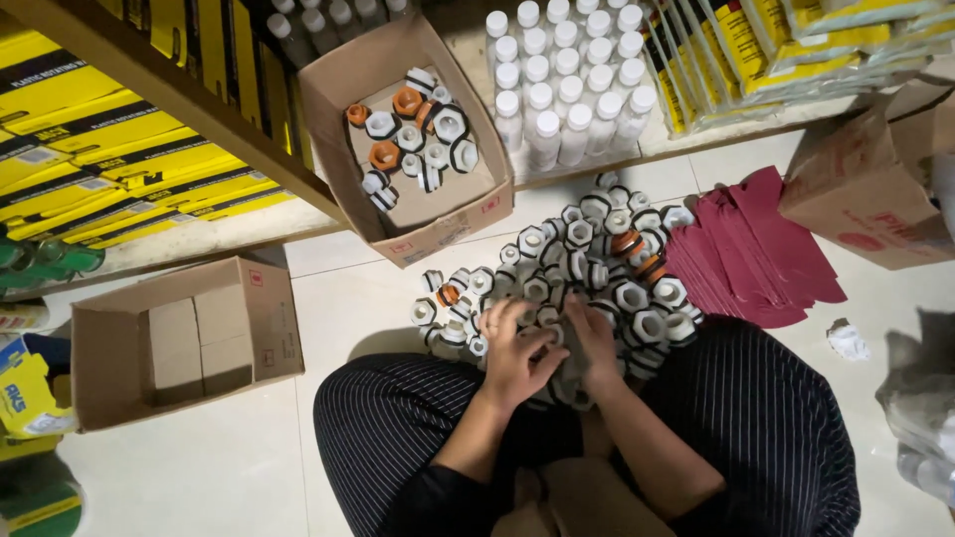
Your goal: The person sits on the floor and sorts through a pile of white and orange plastic pipe fittings. They pick up individual fittings, separate them, and place them into a cardboard box nearby.
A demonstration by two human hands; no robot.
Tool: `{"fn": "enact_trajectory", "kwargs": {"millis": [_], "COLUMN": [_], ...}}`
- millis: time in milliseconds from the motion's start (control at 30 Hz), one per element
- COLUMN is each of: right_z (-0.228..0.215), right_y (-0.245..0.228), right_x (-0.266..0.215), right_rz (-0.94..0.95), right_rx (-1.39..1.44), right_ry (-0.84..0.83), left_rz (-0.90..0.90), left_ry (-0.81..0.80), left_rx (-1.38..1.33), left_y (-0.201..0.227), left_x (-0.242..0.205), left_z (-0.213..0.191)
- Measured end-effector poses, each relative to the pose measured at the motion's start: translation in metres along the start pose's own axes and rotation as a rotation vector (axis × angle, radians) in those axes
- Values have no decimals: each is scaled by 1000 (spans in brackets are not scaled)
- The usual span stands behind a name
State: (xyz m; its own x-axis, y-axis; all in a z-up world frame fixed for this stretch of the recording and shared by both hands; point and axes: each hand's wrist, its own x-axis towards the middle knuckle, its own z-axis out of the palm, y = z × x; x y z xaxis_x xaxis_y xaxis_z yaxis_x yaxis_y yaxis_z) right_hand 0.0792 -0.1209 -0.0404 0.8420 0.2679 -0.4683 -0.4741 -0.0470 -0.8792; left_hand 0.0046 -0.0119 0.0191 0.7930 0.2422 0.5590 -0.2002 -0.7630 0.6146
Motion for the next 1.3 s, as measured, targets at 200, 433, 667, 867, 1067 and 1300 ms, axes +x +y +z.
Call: {"fn": "enact_trajectory", "kwargs": {"millis": [200,433,667,867,1067,1300], "right_z": [-15,17,-5,9,0,10], "right_y": [10,-54,14,-48,-30,-48], "right_x": [11,-31,-13,-29,-18,-46], "right_rz": [52,191,-42,-38,-275,-580], "right_rx": [6,204,-401,-438,-612,-621], "right_ry": [77,96,-134,-155,-199,-210], "left_rz": [-148,-432,-293,-336,-696,-888], "left_ry": [10,-15,-27,48,-89,101], "left_rx": [-364,-764,-512,-387,-941,-828], "left_y": [4,-21,-7,-14,-8,16], "left_x": [6,-15,-3,-10,0,69], "left_z": [3,23,11,12,-9,-56]}}
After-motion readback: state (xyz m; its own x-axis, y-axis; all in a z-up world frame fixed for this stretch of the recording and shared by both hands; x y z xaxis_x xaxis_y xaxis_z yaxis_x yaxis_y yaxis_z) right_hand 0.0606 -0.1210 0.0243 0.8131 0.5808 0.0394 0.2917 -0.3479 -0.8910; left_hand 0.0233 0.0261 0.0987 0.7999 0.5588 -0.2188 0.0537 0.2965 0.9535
